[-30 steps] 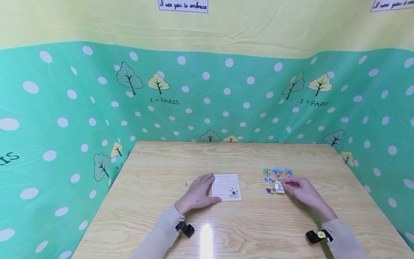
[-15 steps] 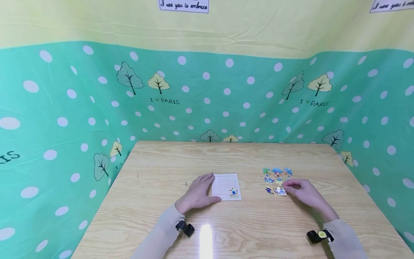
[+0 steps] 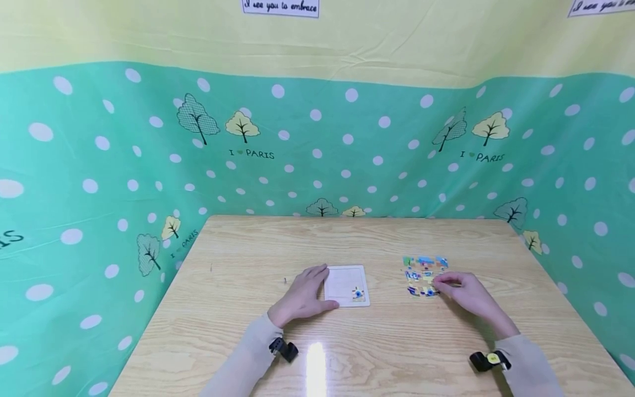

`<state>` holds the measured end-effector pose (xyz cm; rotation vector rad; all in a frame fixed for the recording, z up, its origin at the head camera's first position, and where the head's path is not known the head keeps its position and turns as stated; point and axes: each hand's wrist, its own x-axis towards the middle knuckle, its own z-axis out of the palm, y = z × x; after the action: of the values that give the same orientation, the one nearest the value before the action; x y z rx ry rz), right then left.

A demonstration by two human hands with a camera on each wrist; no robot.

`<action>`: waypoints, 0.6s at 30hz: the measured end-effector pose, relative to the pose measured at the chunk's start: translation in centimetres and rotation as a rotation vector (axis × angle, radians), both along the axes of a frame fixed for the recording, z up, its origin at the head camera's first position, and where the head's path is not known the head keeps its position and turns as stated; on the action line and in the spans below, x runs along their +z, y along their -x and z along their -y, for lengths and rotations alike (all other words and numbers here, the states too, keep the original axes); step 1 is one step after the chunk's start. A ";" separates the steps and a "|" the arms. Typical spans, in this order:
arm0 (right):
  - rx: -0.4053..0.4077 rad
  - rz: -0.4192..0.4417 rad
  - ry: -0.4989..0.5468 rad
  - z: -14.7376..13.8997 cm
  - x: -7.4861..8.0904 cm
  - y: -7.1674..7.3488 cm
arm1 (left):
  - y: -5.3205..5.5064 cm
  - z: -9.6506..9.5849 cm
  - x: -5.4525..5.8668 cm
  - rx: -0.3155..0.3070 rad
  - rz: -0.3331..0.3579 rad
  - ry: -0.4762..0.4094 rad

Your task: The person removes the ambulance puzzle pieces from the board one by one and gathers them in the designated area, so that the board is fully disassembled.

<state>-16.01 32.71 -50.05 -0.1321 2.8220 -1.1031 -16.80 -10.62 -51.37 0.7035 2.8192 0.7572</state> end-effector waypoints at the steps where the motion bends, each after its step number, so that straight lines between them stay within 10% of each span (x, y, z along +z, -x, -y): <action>1: 0.002 -0.001 -0.001 0.1 0.0 0.0 | 0.0 0.0 0.0 0.000 0.000 0.000; 18: 0.078 -0.001 0.063 4.0 0.0 0.7 | -0.1 0.0 0.0 -0.001 -0.006 -0.003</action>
<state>-16.71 28.66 -50.02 -0.2463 2.7583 -1.1757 -16.73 -10.60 -51.39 0.7080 2.8233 0.7602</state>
